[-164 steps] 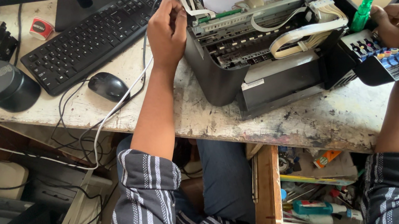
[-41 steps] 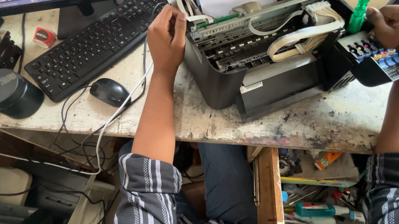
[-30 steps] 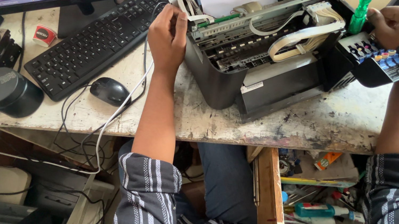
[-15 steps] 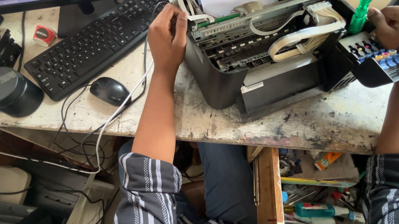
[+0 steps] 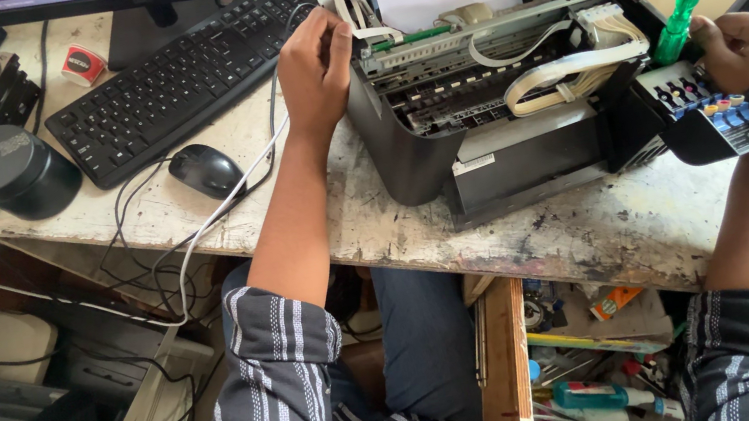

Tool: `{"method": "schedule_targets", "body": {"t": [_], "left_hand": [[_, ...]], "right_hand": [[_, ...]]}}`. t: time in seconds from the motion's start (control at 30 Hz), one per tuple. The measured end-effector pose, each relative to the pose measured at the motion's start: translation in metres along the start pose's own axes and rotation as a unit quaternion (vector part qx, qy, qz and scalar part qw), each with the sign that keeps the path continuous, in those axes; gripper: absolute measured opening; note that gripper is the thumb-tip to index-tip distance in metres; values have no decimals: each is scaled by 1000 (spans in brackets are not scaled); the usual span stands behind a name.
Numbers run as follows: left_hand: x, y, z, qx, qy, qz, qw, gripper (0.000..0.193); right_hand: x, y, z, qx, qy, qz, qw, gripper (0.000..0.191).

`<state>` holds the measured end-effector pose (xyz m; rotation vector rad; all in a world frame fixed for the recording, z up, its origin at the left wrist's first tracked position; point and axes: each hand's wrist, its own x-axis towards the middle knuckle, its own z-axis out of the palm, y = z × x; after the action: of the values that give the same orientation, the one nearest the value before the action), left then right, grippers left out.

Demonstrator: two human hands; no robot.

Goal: The person sits at a workbench repairing an inkjet printer with a continuous ink system. They use the computer mouse, reach into the open printer to move the print head and adjust internal parts by hand, hold a green-handled screwdriver, and place a sheet of paper in the output area while continuing to work on the printer mechanism.

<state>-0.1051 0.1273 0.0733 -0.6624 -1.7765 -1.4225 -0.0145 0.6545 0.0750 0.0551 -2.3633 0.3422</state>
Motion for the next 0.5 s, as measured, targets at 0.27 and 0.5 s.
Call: {"method": "schedule_targets", "body": {"t": [0.27, 0.5], "left_hand": [[0, 1, -1, 4, 1, -8, 1000, 26], [-1, 1, -1, -3, -1, -8, 1000, 27]], "right_hand": [[1, 0, -1, -14, -6, 3, 1000, 25], [2, -2, -2, 8, -3, -12, 1000, 23]]}}
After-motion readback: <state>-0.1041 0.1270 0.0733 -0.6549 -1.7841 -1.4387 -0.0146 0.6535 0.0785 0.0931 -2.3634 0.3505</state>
